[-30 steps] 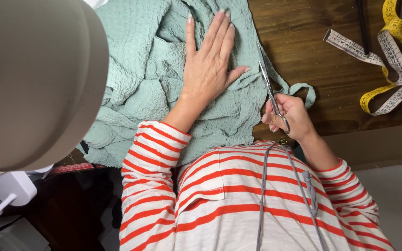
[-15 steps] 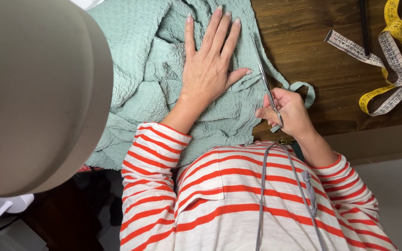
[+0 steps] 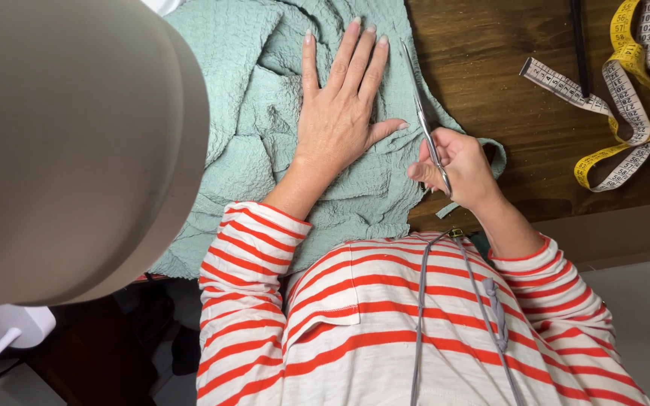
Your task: The person uses a measuring tape and marker to plot points on a piece of green fabric before cutting it with scissors.
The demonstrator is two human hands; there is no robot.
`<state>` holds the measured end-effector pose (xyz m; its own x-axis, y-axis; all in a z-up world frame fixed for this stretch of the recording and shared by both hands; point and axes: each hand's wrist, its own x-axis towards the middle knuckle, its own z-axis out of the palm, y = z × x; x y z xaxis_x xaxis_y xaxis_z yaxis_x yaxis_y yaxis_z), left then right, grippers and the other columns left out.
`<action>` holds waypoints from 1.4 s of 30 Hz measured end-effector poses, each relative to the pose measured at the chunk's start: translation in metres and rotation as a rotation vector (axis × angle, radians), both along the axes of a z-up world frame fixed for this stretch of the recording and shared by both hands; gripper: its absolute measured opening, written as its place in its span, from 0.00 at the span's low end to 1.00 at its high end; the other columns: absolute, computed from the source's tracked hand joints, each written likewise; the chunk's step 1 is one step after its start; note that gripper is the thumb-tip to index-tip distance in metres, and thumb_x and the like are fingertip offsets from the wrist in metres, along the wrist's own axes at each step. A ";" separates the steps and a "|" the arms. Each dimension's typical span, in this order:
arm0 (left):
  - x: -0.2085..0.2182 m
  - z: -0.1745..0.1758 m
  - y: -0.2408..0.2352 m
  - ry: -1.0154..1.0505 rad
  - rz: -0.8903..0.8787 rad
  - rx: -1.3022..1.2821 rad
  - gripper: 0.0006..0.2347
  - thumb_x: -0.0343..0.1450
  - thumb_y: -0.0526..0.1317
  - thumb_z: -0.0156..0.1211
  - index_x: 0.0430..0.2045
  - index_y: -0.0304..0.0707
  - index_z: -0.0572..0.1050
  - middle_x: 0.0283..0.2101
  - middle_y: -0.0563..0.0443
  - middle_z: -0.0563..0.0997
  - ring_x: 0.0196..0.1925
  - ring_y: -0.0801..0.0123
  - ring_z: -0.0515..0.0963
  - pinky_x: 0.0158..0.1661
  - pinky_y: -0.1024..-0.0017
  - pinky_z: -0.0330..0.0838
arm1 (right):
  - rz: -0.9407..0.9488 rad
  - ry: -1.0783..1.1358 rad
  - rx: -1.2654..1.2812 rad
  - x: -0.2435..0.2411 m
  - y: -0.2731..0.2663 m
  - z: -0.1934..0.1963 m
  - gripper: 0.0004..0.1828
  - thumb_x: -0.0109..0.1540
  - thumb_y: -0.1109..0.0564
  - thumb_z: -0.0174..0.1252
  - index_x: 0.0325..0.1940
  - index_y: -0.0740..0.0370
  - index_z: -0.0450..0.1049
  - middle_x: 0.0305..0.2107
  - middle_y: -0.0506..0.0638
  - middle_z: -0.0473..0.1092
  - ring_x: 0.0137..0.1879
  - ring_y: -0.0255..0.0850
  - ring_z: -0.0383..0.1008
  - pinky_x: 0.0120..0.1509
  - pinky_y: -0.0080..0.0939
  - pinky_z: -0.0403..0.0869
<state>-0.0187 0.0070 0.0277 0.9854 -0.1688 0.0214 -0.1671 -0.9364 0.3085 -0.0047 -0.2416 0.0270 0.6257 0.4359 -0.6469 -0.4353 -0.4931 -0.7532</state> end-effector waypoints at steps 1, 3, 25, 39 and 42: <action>0.000 0.000 0.000 0.000 0.003 0.001 0.45 0.71 0.71 0.63 0.71 0.29 0.61 0.74 0.37 0.62 0.78 0.52 0.50 0.69 0.29 0.41 | 0.003 0.000 0.001 0.000 0.001 0.000 0.25 0.52 0.39 0.71 0.34 0.58 0.68 0.15 0.46 0.66 0.20 0.30 0.65 0.23 0.28 0.67; 0.000 0.000 -0.001 0.006 0.001 0.013 0.45 0.71 0.71 0.63 0.72 0.30 0.61 0.74 0.38 0.61 0.78 0.53 0.50 0.69 0.29 0.42 | -0.001 -0.032 0.013 -0.001 0.002 0.001 0.21 0.55 0.47 0.72 0.33 0.57 0.67 0.15 0.44 0.65 0.20 0.29 0.63 0.22 0.27 0.65; 0.000 -0.002 -0.001 0.008 0.019 0.058 0.49 0.70 0.74 0.62 0.73 0.29 0.55 0.75 0.41 0.62 0.78 0.55 0.52 0.70 0.32 0.44 | 0.017 -0.032 -0.042 0.026 0.008 -0.013 0.21 0.53 0.46 0.74 0.31 0.56 0.68 0.13 0.44 0.63 0.17 0.28 0.61 0.19 0.26 0.60; -0.002 -0.002 -0.001 0.019 0.013 0.081 0.50 0.72 0.77 0.54 0.74 0.29 0.52 0.77 0.40 0.58 0.79 0.55 0.54 0.72 0.34 0.42 | 0.074 -0.007 -0.044 0.048 0.020 -0.012 0.23 0.54 0.39 0.71 0.34 0.56 0.69 0.19 0.46 0.69 0.21 0.32 0.68 0.20 0.28 0.67; -0.001 0.001 0.000 0.048 0.012 0.084 0.51 0.71 0.77 0.54 0.74 0.28 0.51 0.78 0.39 0.56 0.80 0.54 0.52 0.72 0.35 0.41 | 0.028 0.000 -0.076 0.046 0.022 -0.010 0.21 0.54 0.46 0.74 0.32 0.57 0.68 0.16 0.46 0.66 0.19 0.29 0.63 0.18 0.28 0.64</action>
<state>-0.0198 0.0068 0.0286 0.9870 -0.1558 -0.0397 -0.1422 -0.9612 0.2364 0.0416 -0.2193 0.0167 0.6139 0.4027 -0.6789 -0.4209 -0.5607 -0.7131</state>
